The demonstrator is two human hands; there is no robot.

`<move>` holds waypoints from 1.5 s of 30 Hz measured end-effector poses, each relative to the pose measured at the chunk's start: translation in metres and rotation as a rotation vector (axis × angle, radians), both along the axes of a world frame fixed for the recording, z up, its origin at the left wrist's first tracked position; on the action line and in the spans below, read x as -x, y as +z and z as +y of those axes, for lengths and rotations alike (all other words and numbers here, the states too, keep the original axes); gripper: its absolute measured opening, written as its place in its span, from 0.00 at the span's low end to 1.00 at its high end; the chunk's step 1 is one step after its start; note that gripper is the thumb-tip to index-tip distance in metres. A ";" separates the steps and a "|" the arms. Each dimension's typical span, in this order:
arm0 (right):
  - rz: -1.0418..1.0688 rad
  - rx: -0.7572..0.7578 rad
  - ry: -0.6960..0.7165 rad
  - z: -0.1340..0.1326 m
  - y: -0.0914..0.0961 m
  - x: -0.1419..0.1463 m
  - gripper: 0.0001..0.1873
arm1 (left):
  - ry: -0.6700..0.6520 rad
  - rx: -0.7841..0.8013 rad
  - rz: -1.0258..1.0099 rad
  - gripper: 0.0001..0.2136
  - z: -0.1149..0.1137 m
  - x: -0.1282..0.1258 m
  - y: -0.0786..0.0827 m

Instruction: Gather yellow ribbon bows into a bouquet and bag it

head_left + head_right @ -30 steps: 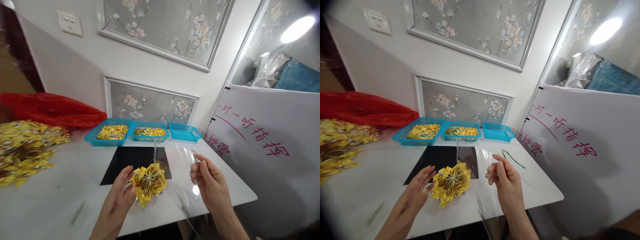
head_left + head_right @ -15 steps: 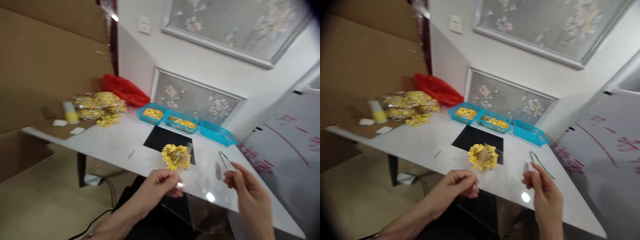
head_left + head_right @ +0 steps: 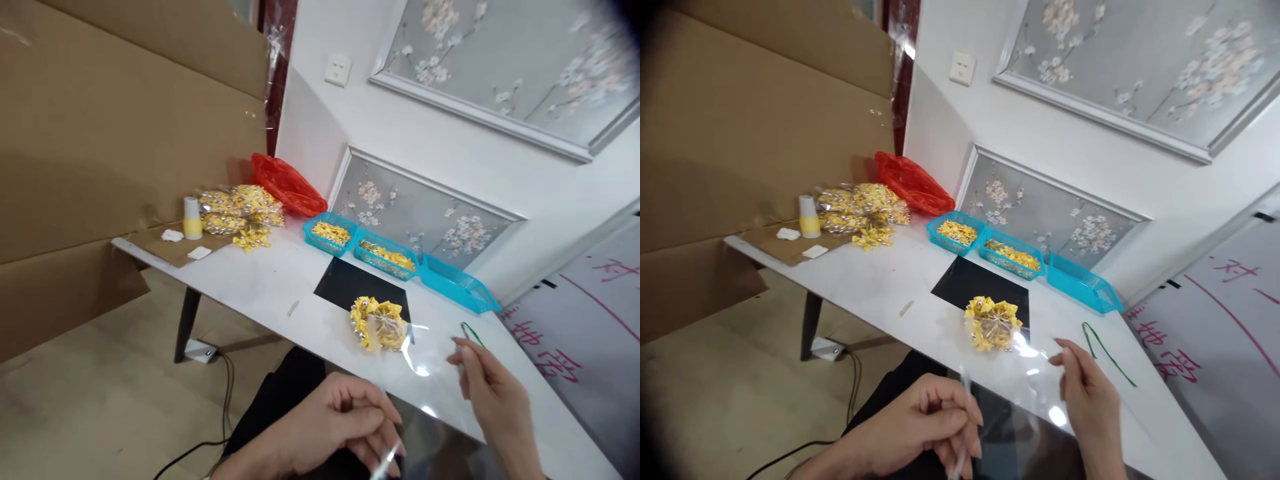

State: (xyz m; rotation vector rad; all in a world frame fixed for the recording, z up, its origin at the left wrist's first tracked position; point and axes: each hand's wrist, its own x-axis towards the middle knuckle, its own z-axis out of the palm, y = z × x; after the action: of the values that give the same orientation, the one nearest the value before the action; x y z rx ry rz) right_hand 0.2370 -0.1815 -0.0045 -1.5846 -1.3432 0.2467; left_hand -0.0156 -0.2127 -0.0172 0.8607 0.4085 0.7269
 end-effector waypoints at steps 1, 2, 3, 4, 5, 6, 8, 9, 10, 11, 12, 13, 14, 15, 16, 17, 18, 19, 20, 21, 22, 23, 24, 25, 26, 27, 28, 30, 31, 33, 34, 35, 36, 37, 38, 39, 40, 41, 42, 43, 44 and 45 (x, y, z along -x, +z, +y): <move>0.018 -0.019 0.024 0.007 0.001 0.005 0.24 | 0.022 -0.019 0.002 0.09 0.003 0.003 0.001; 0.035 -0.035 0.050 0.015 0.003 0.010 0.23 | 0.039 -0.041 0.006 0.09 0.007 0.006 0.003; 0.050 -0.048 0.078 0.023 0.005 0.014 0.23 | 0.059 -0.065 0.009 0.09 0.010 0.008 0.005; 0.065 -0.061 0.104 0.030 0.008 0.017 0.23 | 0.081 -0.085 0.016 0.10 0.013 0.009 0.008; 0.070 -0.069 0.127 0.036 0.010 0.020 0.22 | 0.103 -0.104 0.028 0.11 0.016 0.010 0.011; 0.065 -0.078 0.144 0.041 0.013 0.022 0.22 | 0.127 -0.121 0.048 0.11 0.018 0.011 0.014; 0.035 -0.094 0.161 0.049 0.017 0.024 0.21 | 0.172 -0.151 0.108 0.13 0.022 0.011 0.022; 0.018 -0.104 0.166 0.051 0.018 0.024 0.20 | 0.196 -0.166 0.142 0.13 0.024 0.011 0.025; 0.003 -0.115 0.170 0.053 0.019 0.024 0.19 | 0.223 -0.183 0.179 0.13 0.025 0.010 0.029; -0.009 -0.127 0.173 0.054 0.019 0.023 0.19 | 0.256 -0.201 0.214 0.13 0.026 0.010 0.031; -0.015 -0.135 0.177 0.055 0.020 0.021 0.19 | 0.287 -0.218 0.248 0.13 0.027 0.009 0.033; -0.016 -0.142 0.179 0.055 0.020 0.020 0.19 | 0.313 -0.232 0.274 0.13 0.028 0.009 0.035; -0.014 -0.147 0.178 0.055 0.021 0.019 0.19 | 0.332 -0.240 0.294 0.13 0.029 0.008 0.036; -0.010 -0.151 0.174 0.055 0.021 0.018 0.19 | 0.341 -0.244 0.306 0.13 0.029 0.008 0.036; -0.006 -0.154 0.172 0.054 0.022 0.018 0.19 | 0.340 -0.245 0.317 0.13 0.030 0.008 0.036; -0.006 -0.153 0.176 0.053 0.023 0.019 0.19 | 0.338 -0.241 0.322 0.13 0.031 0.008 0.036; -0.011 -0.154 0.183 0.052 0.025 0.021 0.18 | 0.335 -0.235 0.324 0.11 0.031 0.008 0.035; -0.024 -0.154 0.193 0.052 0.028 0.024 0.18 | 0.332 -0.227 0.323 0.10 0.032 0.008 0.035; -0.043 -0.157 0.207 0.052 0.030 0.027 0.17 | 0.327 -0.222 0.320 0.08 0.033 0.009 0.035; -0.069 -0.164 0.222 0.053 0.034 0.031 0.16 | 0.323 -0.216 0.317 0.08 0.034 0.010 0.035; -0.103 -0.177 0.238 0.055 0.038 0.034 0.16 | 0.320 -0.209 0.315 0.09 0.036 0.010 0.036; -0.139 -0.197 0.258 0.059 0.042 0.037 0.15 | 0.316 -0.205 0.321 0.10 0.037 0.011 0.037; -0.174 -0.226 0.280 0.063 0.047 0.041 0.15 | 0.316 -0.205 0.338 0.11 0.038 0.013 0.038; -0.205 -0.261 0.303 0.069 0.052 0.044 0.14 | 0.333 -0.207 0.364 0.10 0.040 0.014 0.038; -0.230 -0.299 0.324 0.075 0.058 0.048 0.14 | 0.369 -0.210 0.397 0.10 0.041 0.016 0.038; -0.247 -0.338 0.341 0.082 0.066 0.052 0.14 | 0.423 -0.214 0.431 0.09 0.043 0.018 0.037; -0.263 -0.382 0.349 0.088 0.074 0.056 0.14 | 0.494 -0.214 0.462 0.10 0.045 0.020 0.036; -0.329 -0.484 0.320 0.094 0.091 0.066 0.14 | 0.660 -0.171 0.488 0.10 0.048 0.025 0.031; -0.377 -0.535 0.291 0.094 0.100 0.072 0.14 | 0.745 -0.123 0.477 0.11 0.050 0.028 0.027; -0.456 -0.612 0.233 0.085 0.110 0.084 0.14 | 0.882 -0.011 0.408 0.12 0.052 0.032 0.020; -0.460 -0.622 0.232 0.076 0.111 0.090 0.14 | 0.927 0.035 0.355 0.13 0.053 0.033 0.017; -0.430 -0.610 0.255 0.065 0.107 0.096 0.14 | 0.954 0.073 0.298 0.14 0.053 0.033 0.014; -0.374 -0.581 0.303 0.053 0.099 0.102 0.14 | 0.968 0.102 0.244 0.14 0.052 0.032 0.011; -0.298 -0.535 0.363 0.041 0.088 0.107 0.13 | 0.975 0.127 0.198 0.15 0.052 0.030 0.009; -0.233 -0.494 0.410 0.029 0.074 0.113 0.12 | 0.979 0.152 0.159 0.16 0.051 0.027 0.007; -0.209 -0.430 0.445 0.019 0.058 0.118 0.11 | 0.983 0.178 0.129 0.16 0.051 0.023 0.005; -0.215 -0.389 0.447 0.010 0.041 0.122 0.10 | 0.982 0.196 0.103 0.17 0.050 0.019 0.003; -0.228 -0.366 0.430 0.002 0.025 0.125 0.10 | 0.981 0.205 0.078 0.18 0.050 0.015 0.001; -0.244 -0.345 0.435 -0.003 0.010 0.126 0.09 | 0.980 0.210 0.055 0.18 0.050 0.010 0.000; -0.258 -0.328 0.435 -0.006 -0.002 0.127 0.09 | 0.986 0.215 0.032 0.18 0.050 0.006 -0.002; -0.255 -0.313 0.424 -0.008 -0.013 0.127 0.10 | 1.001 0.221 0.011 0.18 0.050 0.002 -0.004; -0.229 -0.293 0.412 -0.009 -0.021 0.125 0.10 | 1.025 0.228 -0.005 0.18 0.049 -0.001 -0.006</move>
State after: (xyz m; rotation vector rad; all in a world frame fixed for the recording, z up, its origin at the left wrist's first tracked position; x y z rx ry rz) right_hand 0.1118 -0.1902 -0.0259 -1.1072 -1.7933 0.1109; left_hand -0.0147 -0.1633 -0.0230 0.3857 0.9295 1.5820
